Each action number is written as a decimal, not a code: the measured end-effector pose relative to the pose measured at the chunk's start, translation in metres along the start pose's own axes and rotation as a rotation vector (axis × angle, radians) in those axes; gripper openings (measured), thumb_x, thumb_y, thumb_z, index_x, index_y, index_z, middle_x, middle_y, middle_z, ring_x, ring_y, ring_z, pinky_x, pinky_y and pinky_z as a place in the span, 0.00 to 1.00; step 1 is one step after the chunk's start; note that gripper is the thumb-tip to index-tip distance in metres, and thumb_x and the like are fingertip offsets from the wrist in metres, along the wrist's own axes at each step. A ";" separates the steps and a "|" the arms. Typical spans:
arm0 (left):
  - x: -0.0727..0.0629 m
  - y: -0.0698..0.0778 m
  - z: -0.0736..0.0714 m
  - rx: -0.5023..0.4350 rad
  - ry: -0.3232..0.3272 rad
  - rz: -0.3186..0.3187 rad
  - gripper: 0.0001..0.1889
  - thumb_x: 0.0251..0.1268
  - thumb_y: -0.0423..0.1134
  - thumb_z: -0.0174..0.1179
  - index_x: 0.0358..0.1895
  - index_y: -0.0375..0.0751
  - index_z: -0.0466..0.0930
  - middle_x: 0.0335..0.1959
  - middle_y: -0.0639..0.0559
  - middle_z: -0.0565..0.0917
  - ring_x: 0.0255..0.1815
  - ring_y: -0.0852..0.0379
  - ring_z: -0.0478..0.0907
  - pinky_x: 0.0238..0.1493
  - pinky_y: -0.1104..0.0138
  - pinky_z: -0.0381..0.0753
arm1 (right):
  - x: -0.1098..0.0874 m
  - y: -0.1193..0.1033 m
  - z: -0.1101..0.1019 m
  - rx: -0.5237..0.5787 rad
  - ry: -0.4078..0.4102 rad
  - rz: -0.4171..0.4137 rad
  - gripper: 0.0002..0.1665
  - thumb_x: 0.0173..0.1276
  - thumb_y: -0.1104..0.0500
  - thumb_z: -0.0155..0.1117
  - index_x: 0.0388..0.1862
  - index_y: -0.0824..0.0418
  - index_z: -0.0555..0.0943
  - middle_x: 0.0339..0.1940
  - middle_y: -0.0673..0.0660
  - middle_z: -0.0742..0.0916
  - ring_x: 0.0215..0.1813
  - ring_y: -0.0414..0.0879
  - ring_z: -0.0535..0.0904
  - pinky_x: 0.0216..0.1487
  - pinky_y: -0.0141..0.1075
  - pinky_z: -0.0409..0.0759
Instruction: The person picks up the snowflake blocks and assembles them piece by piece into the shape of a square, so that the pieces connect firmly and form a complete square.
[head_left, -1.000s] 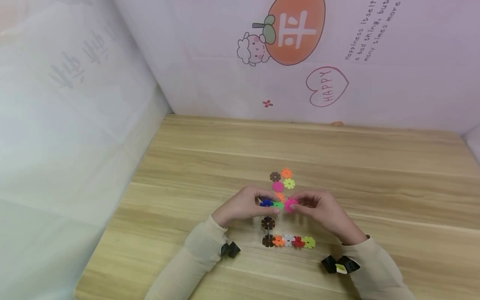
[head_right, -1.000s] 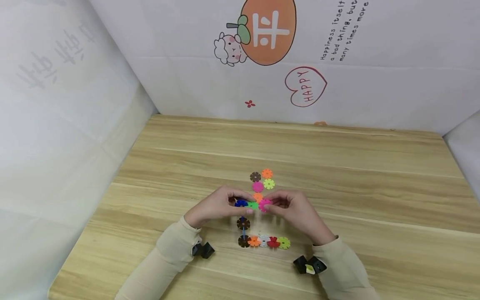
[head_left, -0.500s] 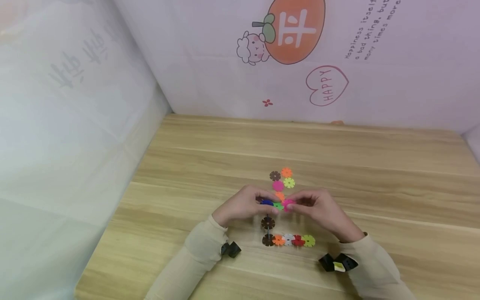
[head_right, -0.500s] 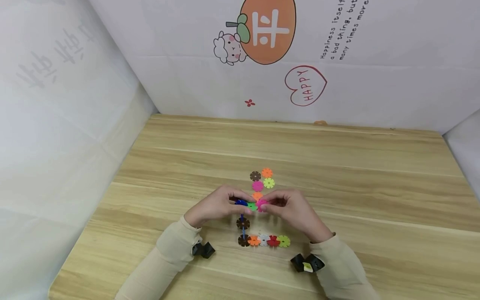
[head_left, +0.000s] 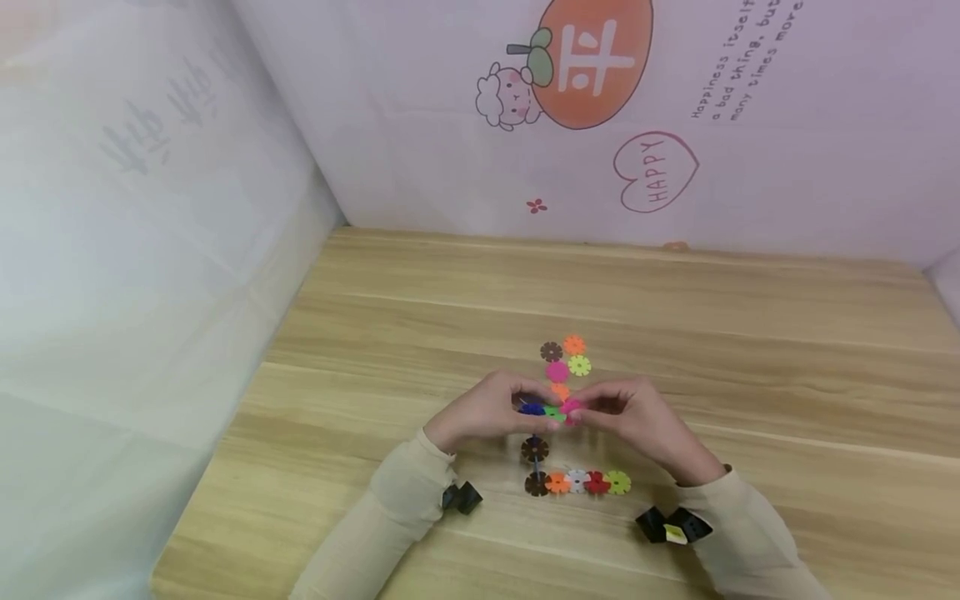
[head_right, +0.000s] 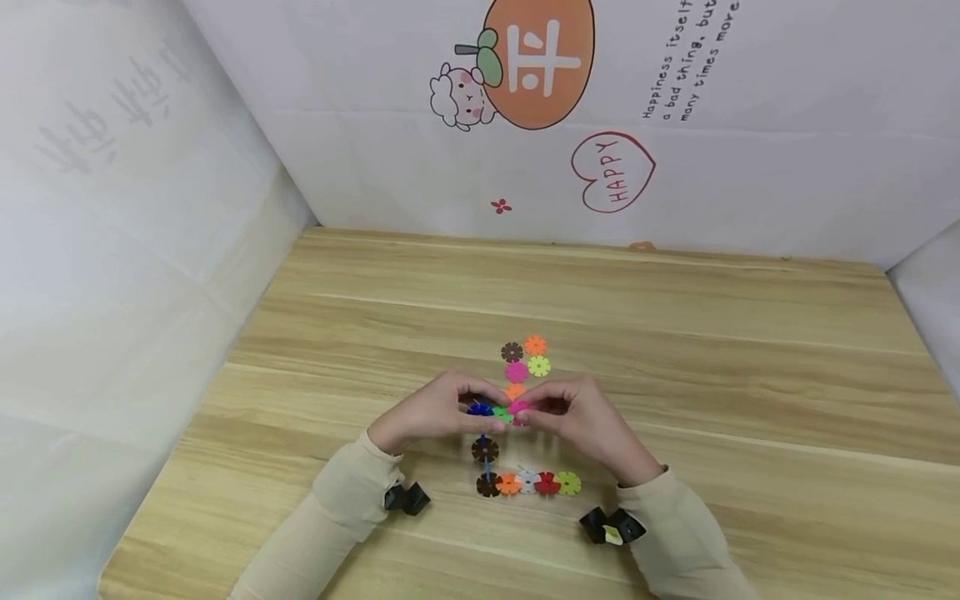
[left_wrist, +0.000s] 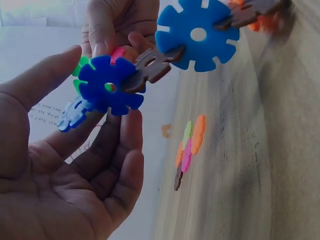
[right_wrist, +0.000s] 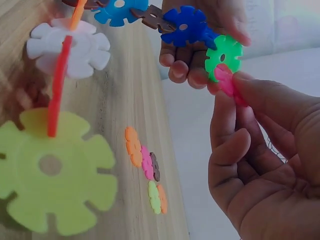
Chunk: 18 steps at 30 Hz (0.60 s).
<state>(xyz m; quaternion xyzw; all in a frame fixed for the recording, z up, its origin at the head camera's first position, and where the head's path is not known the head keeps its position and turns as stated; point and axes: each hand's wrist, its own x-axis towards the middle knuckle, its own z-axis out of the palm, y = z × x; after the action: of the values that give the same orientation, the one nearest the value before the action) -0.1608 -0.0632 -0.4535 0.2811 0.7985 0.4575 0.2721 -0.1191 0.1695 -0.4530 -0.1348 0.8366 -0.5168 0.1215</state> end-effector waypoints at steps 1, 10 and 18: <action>0.000 0.000 0.000 0.004 -0.001 0.010 0.15 0.62 0.49 0.68 0.51 0.53 0.85 0.50 0.62 0.86 0.51 0.65 0.79 0.55 0.67 0.77 | 0.000 0.001 0.000 0.011 -0.002 -0.008 0.11 0.60 0.60 0.73 0.42 0.54 0.88 0.39 0.52 0.89 0.39 0.42 0.85 0.40 0.33 0.84; -0.001 -0.001 0.003 -0.015 0.063 -0.032 0.08 0.65 0.50 0.66 0.44 0.58 0.87 0.47 0.66 0.86 0.49 0.65 0.78 0.52 0.64 0.76 | 0.002 0.000 0.006 0.011 0.016 -0.048 0.11 0.58 0.59 0.75 0.40 0.52 0.87 0.35 0.50 0.87 0.34 0.42 0.82 0.33 0.31 0.81; -0.001 0.000 0.004 -0.070 0.094 -0.045 0.05 0.63 0.45 0.68 0.40 0.53 0.89 0.39 0.62 0.88 0.41 0.64 0.80 0.47 0.64 0.77 | 0.004 -0.001 0.008 -0.003 0.004 -0.041 0.11 0.60 0.63 0.72 0.43 0.54 0.88 0.39 0.51 0.89 0.39 0.45 0.85 0.39 0.33 0.84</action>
<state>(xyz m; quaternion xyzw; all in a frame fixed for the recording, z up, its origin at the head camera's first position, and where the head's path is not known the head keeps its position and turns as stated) -0.1575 -0.0616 -0.4553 0.2314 0.8001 0.4916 0.2541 -0.1201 0.1606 -0.4557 -0.1510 0.8347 -0.5183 0.1089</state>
